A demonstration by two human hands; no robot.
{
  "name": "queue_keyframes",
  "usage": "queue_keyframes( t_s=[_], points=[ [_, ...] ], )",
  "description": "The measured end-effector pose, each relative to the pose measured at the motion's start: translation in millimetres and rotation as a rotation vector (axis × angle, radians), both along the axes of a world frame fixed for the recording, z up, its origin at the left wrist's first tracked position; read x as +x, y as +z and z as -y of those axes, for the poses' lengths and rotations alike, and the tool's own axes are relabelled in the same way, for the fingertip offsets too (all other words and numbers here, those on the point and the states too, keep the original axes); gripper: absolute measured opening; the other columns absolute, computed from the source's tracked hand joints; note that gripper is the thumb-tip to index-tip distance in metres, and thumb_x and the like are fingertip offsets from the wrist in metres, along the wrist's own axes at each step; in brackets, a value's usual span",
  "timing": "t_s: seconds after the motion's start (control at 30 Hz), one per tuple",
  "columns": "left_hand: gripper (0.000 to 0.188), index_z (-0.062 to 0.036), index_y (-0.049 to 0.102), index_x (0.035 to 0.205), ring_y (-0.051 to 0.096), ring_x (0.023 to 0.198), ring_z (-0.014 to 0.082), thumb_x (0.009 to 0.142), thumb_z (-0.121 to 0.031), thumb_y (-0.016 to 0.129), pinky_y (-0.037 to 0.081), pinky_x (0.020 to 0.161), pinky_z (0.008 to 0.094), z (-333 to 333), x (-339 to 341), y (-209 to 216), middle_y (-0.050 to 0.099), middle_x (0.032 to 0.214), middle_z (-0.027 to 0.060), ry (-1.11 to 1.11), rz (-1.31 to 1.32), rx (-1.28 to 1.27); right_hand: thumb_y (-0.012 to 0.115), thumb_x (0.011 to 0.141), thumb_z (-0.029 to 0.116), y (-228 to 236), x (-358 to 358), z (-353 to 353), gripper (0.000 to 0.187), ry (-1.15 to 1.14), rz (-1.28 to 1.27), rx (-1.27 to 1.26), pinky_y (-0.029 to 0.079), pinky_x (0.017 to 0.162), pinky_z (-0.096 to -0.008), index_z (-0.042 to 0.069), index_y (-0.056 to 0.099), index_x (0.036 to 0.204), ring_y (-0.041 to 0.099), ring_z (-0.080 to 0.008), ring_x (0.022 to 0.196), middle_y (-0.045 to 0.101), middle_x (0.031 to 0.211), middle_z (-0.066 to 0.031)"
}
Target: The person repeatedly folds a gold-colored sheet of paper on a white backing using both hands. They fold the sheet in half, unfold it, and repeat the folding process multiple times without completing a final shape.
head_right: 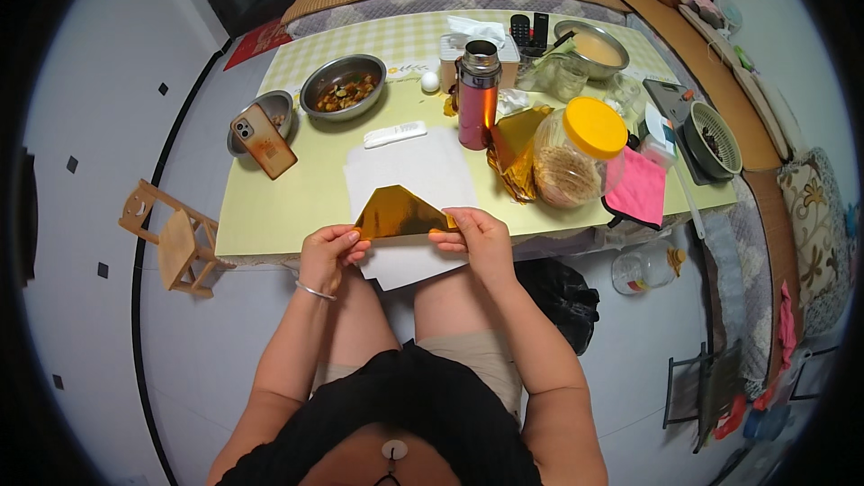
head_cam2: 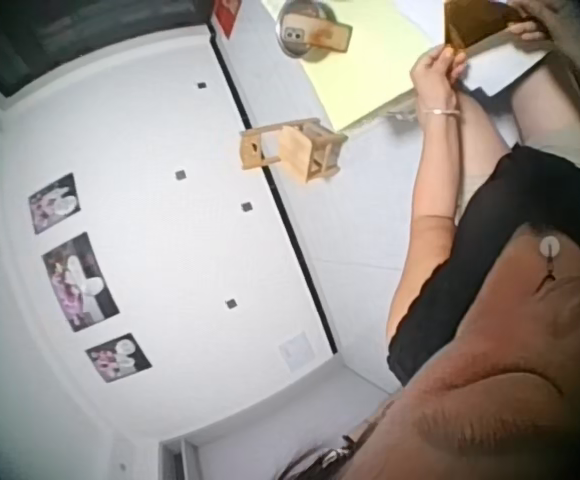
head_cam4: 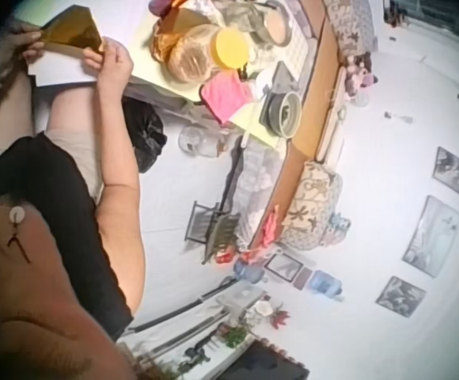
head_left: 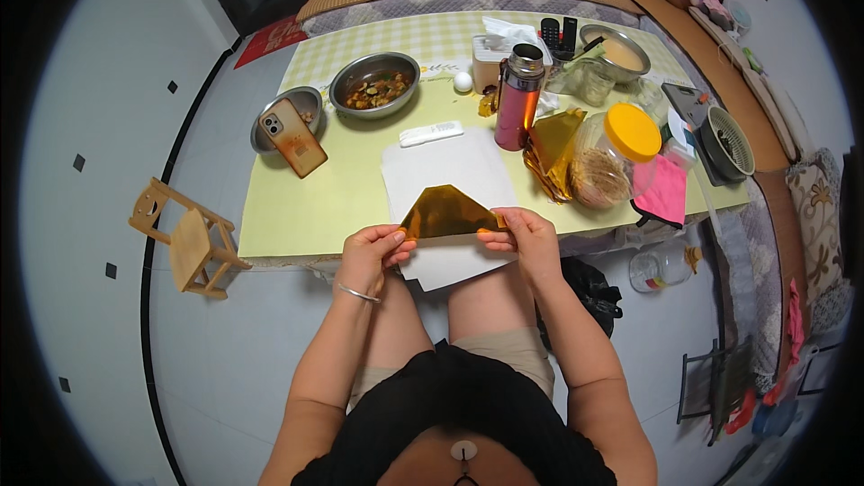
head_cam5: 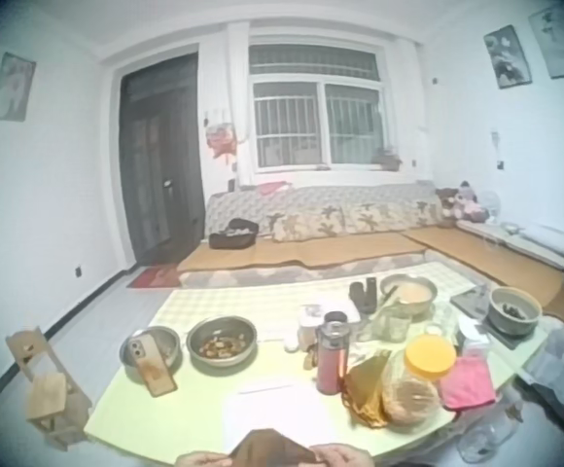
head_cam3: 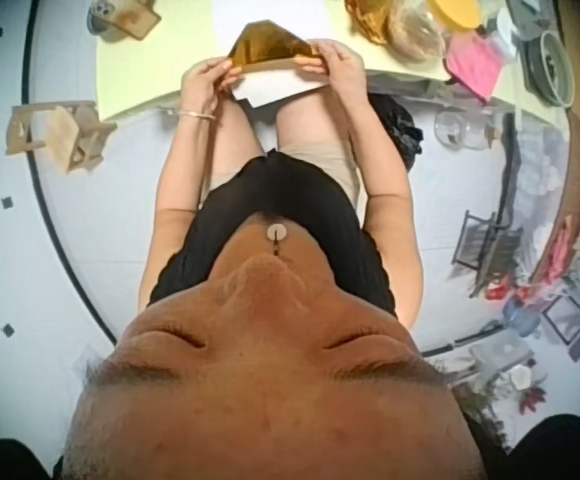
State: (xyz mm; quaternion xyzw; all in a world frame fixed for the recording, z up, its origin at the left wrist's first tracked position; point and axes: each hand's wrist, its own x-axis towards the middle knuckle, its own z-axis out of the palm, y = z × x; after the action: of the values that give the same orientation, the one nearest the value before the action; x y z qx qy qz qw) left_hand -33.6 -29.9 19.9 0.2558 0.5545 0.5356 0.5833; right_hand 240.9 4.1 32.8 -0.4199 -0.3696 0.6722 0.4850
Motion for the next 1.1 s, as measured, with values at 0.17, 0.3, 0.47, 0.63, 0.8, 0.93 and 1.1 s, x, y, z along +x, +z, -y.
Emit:
queue_keyframes(
  t_s=[0.17, 0.3, 0.47, 0.63, 0.8, 0.93, 1.1],
  points=[
    [0.017, 0.0064, 0.066, 0.111, 0.076, 0.081, 0.0213, 0.099, -0.005, 0.064, 0.062, 0.067, 0.0270, 1.9, 1.3, 5.7, 0.074, 0.093, 0.0161, -0.024, 0.048, 0.004, 0.061, 0.103, 0.007, -3.4, 4.6, -0.4, 0.021, 0.013, 0.055, 0.019, 0.063, 0.072, -0.0253, -0.007, 0.067, 0.118, 0.076, -0.0225, 0.089, 0.072, 0.101, -0.0121],
    [0.016, 0.0061, 0.068, 0.108, 0.076, 0.079, 0.0215, 0.098, -0.006, 0.067, 0.060, 0.064, 0.0262, 2.6, 5.4, 3.6, 0.074, 0.090, 0.0140, -0.016, -0.058, 0.041, 0.064, 0.100, 0.004, -5.4, 6.5, 0.7, 0.018, 0.005, 0.090, -0.003, 0.062, 0.071, -0.0240, -0.007, 0.068, 0.114, 0.076, -0.0196, 0.086, 0.072, 0.098, -0.0106],
    [0.006, 0.0022, 0.072, 0.097, 0.065, 0.065, 0.0136, 0.091, -0.002, 0.072, 0.049, 0.056, 0.0225, 4.5, 3.9, -4.3, 0.072, 0.081, 0.0066, -0.127, -0.337, 0.169, 0.066, 0.099, 0.005, -11.5, 13.0, 1.0, 0.014, 0.017, 0.171, 0.077, 0.060, 0.065, -0.0230, -0.005, 0.068, 0.108, 0.075, -0.0175, 0.078, 0.072, 0.094, -0.0092],
    [0.008, 0.0022, 0.072, 0.093, 0.056, 0.062, 0.0104, 0.089, -0.005, 0.075, 0.044, 0.053, 0.0242, -9.5, 11.7, 12.3, 0.069, 0.077, 0.0053, -0.160, -0.212, 0.079, 0.066, 0.099, 0.009, -12.4, 26.6, -6.0, 0.018, -0.019, 0.051, 0.094, 0.061, 0.066, -0.0251, -0.005, 0.068, 0.110, 0.075, -0.0202, 0.078, 0.072, 0.097, -0.0118],
    [0.014, -0.0007, 0.066, 0.103, 0.057, 0.061, 0.0132, 0.091, -0.006, 0.071, 0.045, 0.051, 0.0260, -45.3, 30.2, 11.6, 0.070, 0.086, 0.0096, -0.146, 0.267, 0.003, 0.064, 0.101, 0.017, -20.6, 36.8, -3.8, 0.027, -0.167, 0.272, 0.306, 0.059, 0.085, -0.0321, -0.003, 0.068, 0.118, 0.073, -0.0241, 0.103, 0.074, 0.112, -0.0144],
    [0.018, -0.0009, 0.061, 0.106, 0.065, 0.066, 0.0174, 0.092, -0.006, 0.071, 0.053, 0.055, 0.0289, -71.2, 91.0, 18.2, 0.072, 0.090, 0.0141, -0.209, 0.428, -0.078, 0.067, 0.091, 0.011, -32.1, 33.0, 9.6, 0.018, -0.135, 0.875, 0.922, 0.056, 0.089, -0.0408, 0.005, 0.074, 0.107, 0.071, -0.0322, 0.102, 0.074, 0.105, -0.0138],
    [0.011, -0.0033, 0.062, 0.095, 0.063, 0.062, 0.0151, 0.094, -0.009, 0.071, 0.047, 0.050, 0.0264, -96.3, 161.9, 23.7, 0.069, 0.083, 0.0088, -0.263, 0.430, -0.166, 0.068, 0.084, 0.011, -36.5, 28.7, 16.3, 0.019, 0.049, 1.021, 1.043, 0.052, 0.092, -0.0428, 0.005, 0.069, 0.102, 0.065, -0.0322, 0.105, 0.069, 0.109, -0.0113]
  ],
)
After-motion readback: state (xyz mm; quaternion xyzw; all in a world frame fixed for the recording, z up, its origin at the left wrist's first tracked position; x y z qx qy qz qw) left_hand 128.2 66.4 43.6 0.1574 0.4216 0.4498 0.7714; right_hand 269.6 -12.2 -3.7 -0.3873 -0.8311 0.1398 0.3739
